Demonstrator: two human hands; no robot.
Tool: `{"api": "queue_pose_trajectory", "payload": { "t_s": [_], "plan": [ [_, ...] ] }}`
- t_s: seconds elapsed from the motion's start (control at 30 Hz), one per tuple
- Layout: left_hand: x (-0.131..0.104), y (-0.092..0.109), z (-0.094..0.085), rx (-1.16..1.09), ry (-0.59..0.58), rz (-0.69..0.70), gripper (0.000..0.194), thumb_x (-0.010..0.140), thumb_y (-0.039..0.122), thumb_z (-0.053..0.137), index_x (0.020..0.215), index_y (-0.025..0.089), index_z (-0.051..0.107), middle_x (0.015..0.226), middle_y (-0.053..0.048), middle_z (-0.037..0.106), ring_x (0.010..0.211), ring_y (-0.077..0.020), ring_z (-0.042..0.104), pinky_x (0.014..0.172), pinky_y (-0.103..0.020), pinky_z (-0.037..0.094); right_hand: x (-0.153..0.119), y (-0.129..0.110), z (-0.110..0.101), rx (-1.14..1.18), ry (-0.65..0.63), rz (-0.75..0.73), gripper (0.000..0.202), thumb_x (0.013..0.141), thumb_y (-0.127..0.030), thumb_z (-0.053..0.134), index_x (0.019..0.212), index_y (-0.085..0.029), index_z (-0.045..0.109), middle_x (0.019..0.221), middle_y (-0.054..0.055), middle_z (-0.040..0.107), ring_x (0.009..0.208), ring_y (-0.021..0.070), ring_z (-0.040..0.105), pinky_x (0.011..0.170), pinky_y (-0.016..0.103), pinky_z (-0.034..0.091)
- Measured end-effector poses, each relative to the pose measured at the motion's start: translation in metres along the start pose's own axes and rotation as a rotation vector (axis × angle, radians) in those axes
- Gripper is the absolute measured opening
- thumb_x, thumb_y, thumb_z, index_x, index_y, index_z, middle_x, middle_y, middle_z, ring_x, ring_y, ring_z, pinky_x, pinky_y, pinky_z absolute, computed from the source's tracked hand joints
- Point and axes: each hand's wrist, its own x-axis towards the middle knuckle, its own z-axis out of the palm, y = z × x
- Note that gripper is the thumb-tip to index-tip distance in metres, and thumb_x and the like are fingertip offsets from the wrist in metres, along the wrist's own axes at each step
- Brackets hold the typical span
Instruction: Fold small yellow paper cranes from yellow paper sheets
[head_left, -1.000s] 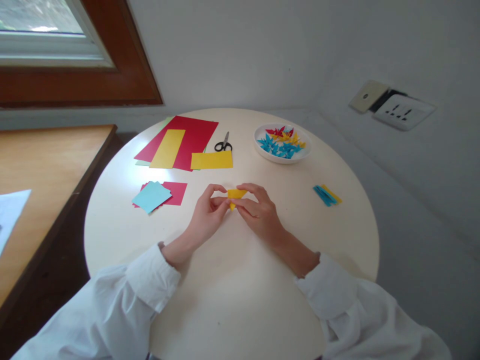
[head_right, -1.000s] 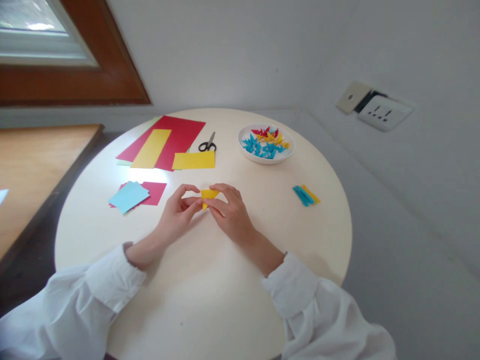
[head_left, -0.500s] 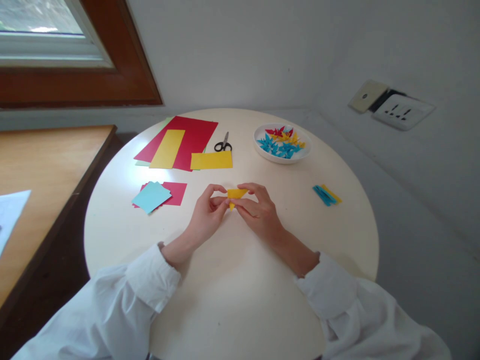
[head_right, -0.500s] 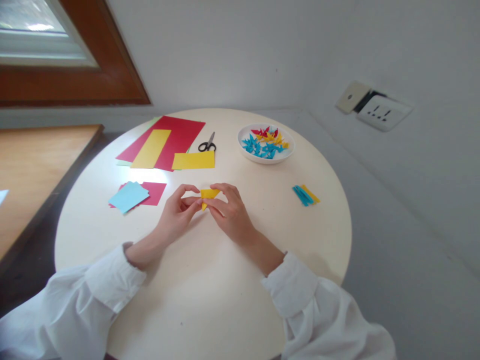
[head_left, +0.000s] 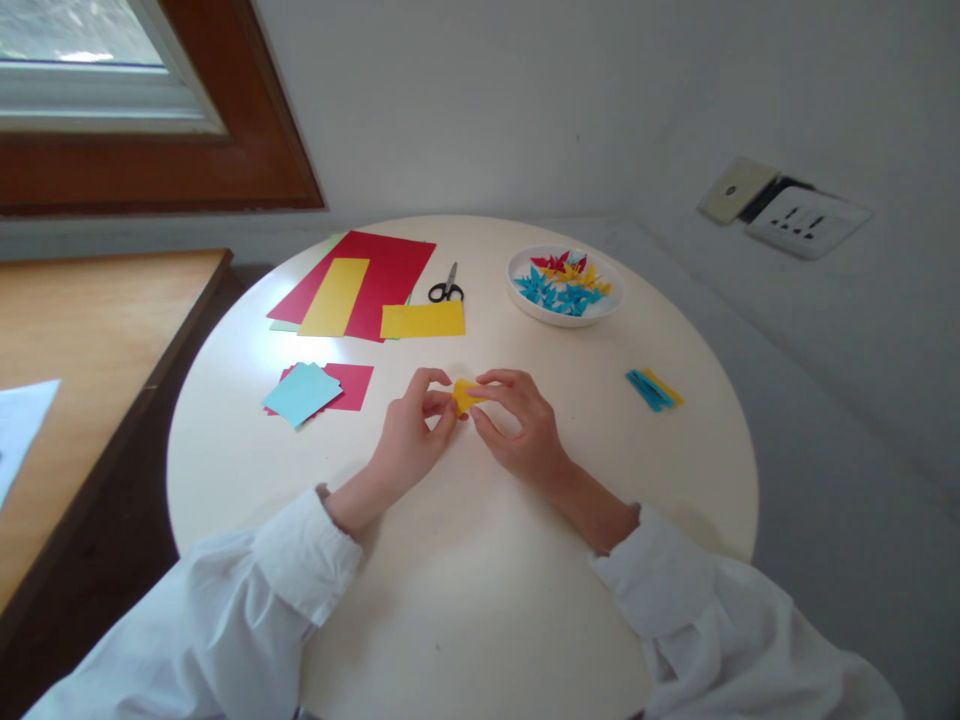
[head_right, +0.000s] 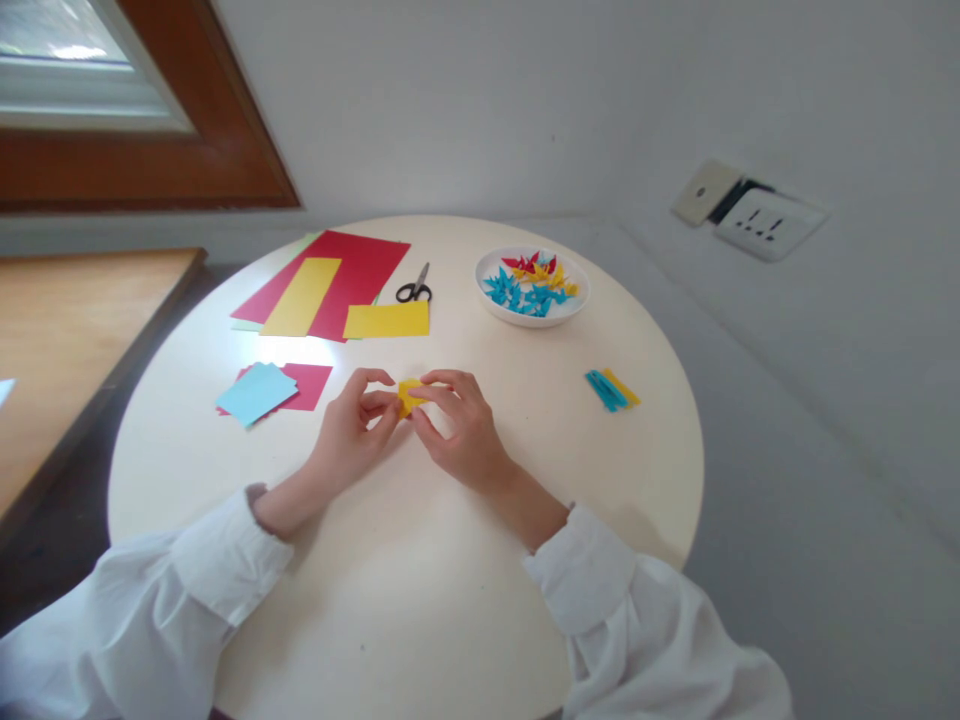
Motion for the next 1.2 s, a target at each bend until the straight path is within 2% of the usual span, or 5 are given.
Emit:
{"api": "queue_pose_trajectory", "payload": {
  "t_s": [0.1,0.23,0.5,0.8,1.2],
  "plan": [
    [-0.0029,0.0026,-0.0016,0.182,-0.019,0.073,0.023,0.081,0.021,0.051,0.102,0.023,0.042,0.081,-0.002,0.071,0.069,-0.0154,0.067,0.054,-0.021,0.044,0.0005,-0.0003,0.0006,0.009,0.025,0.091,0.013,0.081,-0.021,0.059,0.094,-0.023,0.06,0.091,0.005,0.066,0.087,0.0188,0.061,0.077,0.036,0.052],
    [-0.0041,0.0042,-0.0034,0.317,-0.024,0.178,0.023,0.08,0.017,0.05,0.102,0.023,0.044,0.084,-0.001,0.07,0.072,-0.0152,0.067,0.057,-0.021,0.046,0.0005,0.0015,0.0023,0.105,0.005,0.168,0.002,0.082,-0.023,0.059,0.081,-0.021,0.059,0.081,0.003,0.065,0.079,0.0165,0.061,0.07,0.031,0.051],
    [-0.0004,0.0023,-0.003,0.315,0.068,0.331,0.016,0.08,0.013,0.054,0.093,0.021,0.048,0.087,-0.001,0.065,0.081,-0.0138,0.065,0.07,-0.023,0.05,0.0007,0.0017,0.0036,0.202,-0.008,0.254,0.006,0.08,-0.021,0.059,0.073,-0.021,0.058,0.074,0.001,0.063,0.072,0.0141,0.06,0.064,0.027,0.049],
    [0.0007,-0.0005,-0.002,0.301,0.066,0.418,0.013,0.082,0.012,0.054,0.092,0.02,0.051,0.085,-0.001,0.064,0.077,-0.0122,0.064,0.069,-0.023,0.051,-0.0021,0.0032,0.0041,0.309,-0.015,0.315,0.004,0.078,-0.022,0.062,0.075,-0.02,0.059,0.094,0.006,0.068,0.093,0.0175,0.064,0.086,0.035,0.049],
    [0.001,-0.0009,-0.0009,0.25,0.042,0.398,0.017,0.081,0.008,0.054,0.094,0.02,0.05,0.087,-0.001,0.064,0.08,-0.0121,0.064,0.07,-0.023,0.051,-0.0033,0.0058,0.0054,0.368,-0.08,0.322,0.008,0.082,-0.025,0.057,0.076,-0.022,0.054,0.099,0.007,0.068,0.098,0.0182,0.063,0.089,0.036,0.047]
  ]
}}
